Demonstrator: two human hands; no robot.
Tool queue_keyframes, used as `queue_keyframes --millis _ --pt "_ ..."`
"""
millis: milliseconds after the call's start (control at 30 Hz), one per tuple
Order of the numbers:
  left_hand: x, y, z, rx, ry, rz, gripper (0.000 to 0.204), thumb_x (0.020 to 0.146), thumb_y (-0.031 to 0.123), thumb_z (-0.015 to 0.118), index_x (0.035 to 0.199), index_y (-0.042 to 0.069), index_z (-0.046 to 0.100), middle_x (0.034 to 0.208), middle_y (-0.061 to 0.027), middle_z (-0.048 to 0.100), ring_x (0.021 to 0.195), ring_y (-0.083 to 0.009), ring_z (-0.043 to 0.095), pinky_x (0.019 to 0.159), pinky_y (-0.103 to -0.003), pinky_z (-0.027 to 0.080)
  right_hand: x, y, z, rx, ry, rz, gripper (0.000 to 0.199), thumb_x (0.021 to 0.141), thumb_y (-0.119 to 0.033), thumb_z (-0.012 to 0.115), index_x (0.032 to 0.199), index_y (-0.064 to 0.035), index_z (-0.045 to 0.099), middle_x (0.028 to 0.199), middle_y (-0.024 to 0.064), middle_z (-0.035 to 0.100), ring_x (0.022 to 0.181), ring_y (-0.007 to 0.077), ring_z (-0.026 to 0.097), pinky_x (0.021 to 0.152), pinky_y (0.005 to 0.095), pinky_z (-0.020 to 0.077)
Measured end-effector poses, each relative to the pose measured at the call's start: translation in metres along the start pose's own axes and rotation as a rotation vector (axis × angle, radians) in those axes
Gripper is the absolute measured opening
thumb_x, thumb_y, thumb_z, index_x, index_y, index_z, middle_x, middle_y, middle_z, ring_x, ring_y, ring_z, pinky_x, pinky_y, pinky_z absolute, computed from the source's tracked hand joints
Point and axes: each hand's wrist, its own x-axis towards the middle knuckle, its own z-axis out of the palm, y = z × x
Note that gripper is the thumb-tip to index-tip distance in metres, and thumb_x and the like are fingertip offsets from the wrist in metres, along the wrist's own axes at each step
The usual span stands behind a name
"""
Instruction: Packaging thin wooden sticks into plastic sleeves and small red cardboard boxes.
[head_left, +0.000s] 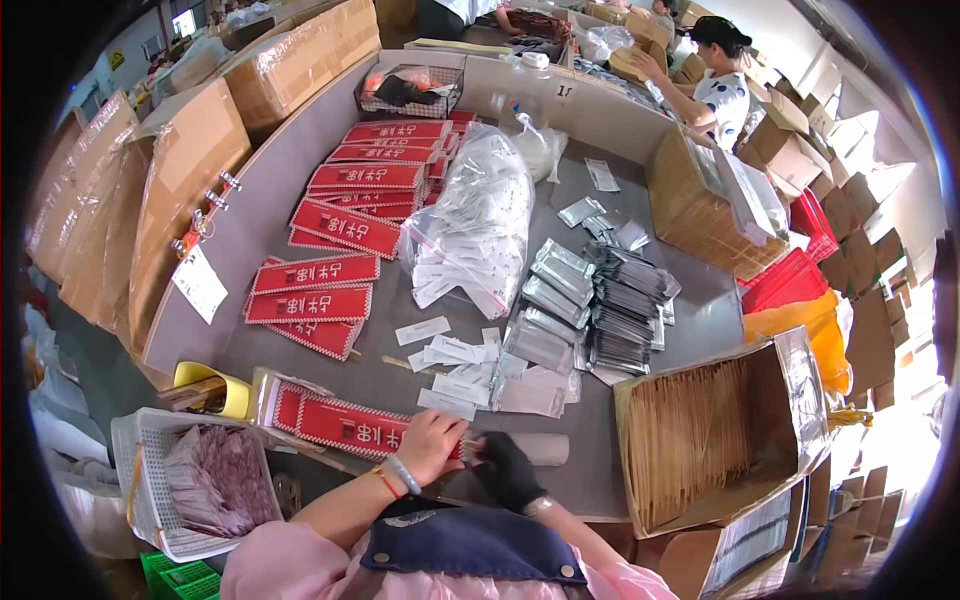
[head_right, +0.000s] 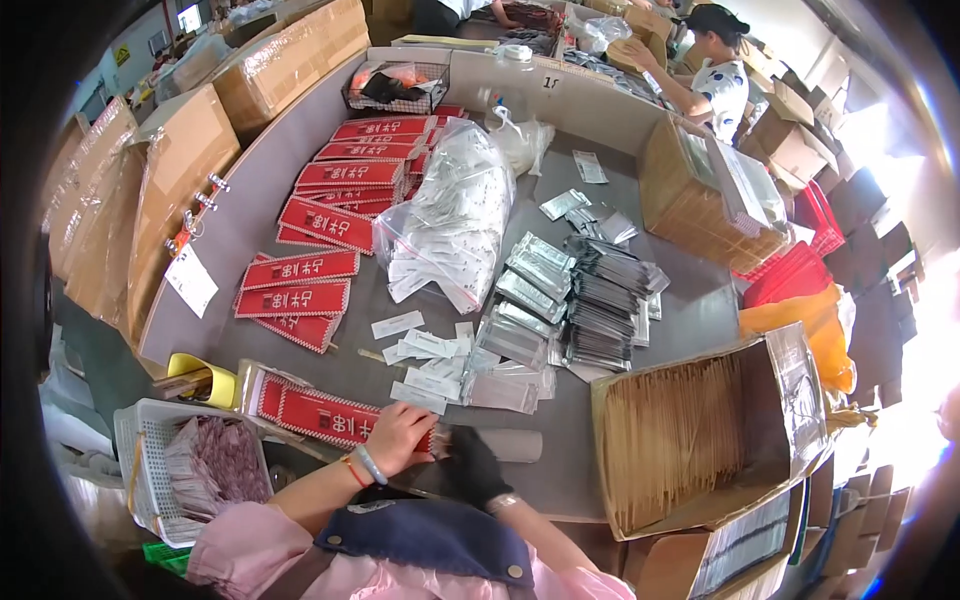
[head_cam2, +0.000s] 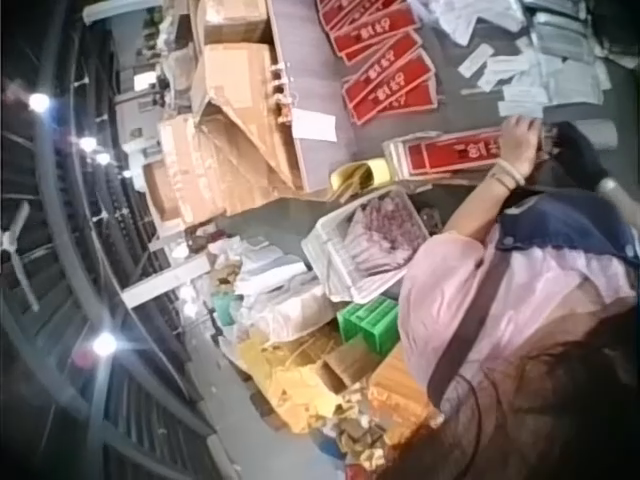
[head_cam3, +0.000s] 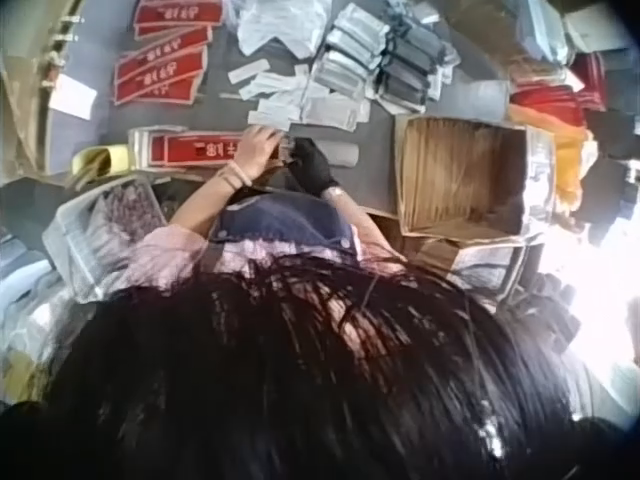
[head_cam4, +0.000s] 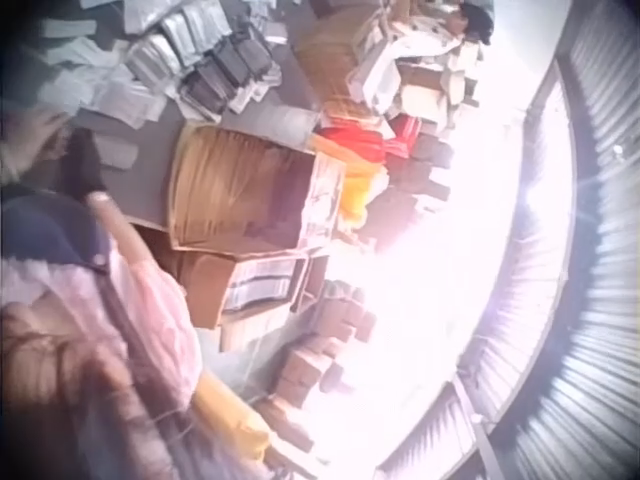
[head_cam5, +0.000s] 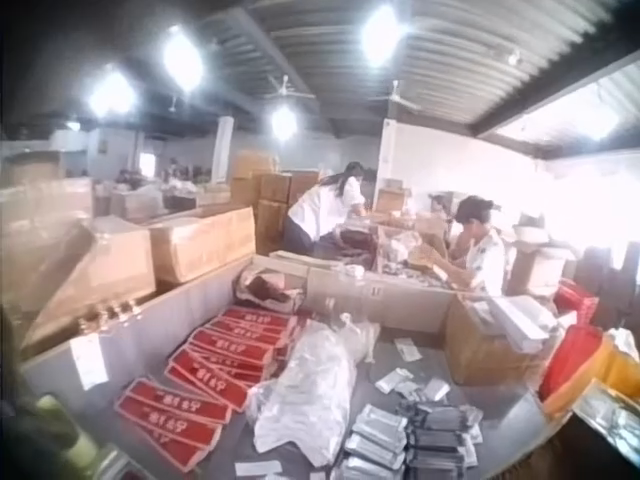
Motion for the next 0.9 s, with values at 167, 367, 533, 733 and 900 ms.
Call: queue_keyframes --millis 167,367,533,733,900 --pt "0.009 -0.001 -0.012 0.053 -0.106 0.102 0.07 0.066 0.023 0.08 0.131 0.021 0.056 0.116 -0.008 0.057 0.107 -0.0301 0.053 0.091 -0.043 0.046 0.006 -0.017 -0.046 -0.498 0.006 -0.156 0.056 0.069 -0.033 0.08 0.115 -0.0114 0.056 0.109 0.0092 0.058 0.101 0.0307 0.056 0.087 0.0444 0.043" --pt "0.023 0.01 -0.017 0.088 -0.23 0.202 0.031 0.068 0.02 0.076 0.097 0.017 0.066 0.108 -0.0087 0.055 0.101 -0.0301 0.054 0.085 -0.042 0.047 0.004 -0.018 -0.063 -0.84 -0.104 -0.151 0.065 0.062 -0.052 0.078 0.111 -0.0143 0.06 0.107 0.0051 0.058 0.106 0.0274 0.053 0.091 0.0496 0.0352" --pt "0.024 0.017 -0.056 0.108 -0.263 0.23 0.025 0.065 0.018 0.075 0.087 0.015 0.064 0.102 -0.0088 0.055 0.095 -0.0288 0.056 0.079 -0.042 0.049 -0.018 -0.027 -0.107 -0.797 -0.017 -0.189 0.056 0.061 -0.045 0.079 0.103 -0.0127 0.062 0.105 0.0071 0.059 0.103 0.0307 0.053 0.089 0.0483 0.0379" --pt "0.058 0.006 -0.179 -0.228 0.107 0.366 0.035 0.071 0.004 0.07 0.104 0.013 0.069 0.106 -0.0086 0.054 0.091 -0.0241 0.058 0.08 -0.035 0.05 -0.053 0.002 -0.096 -0.942 -0.036 0.09 0.042 0.062 -0.039 0.081 0.086 -0.0097 0.064 0.104 0.0097 0.059 0.102 0.0332 0.053 0.086 0.0476 0.0416" --pt "0.08 -0.007 -0.27 0.011 0.48 0.3 0.048 0.071 -0.004 0.069 0.117 0.011 0.068 0.112 -0.0107 0.054 0.087 -0.0203 0.061 0.076 -0.03 0.054 -0.039 0.001 -0.105 -0.911 0.008 -0.05 0.045 0.064 -0.034 0.083 0.096 -0.0083 0.066 0.108 0.0147 0.059 0.106 0.0342 0.053 0.09 0.0471 0.0425"
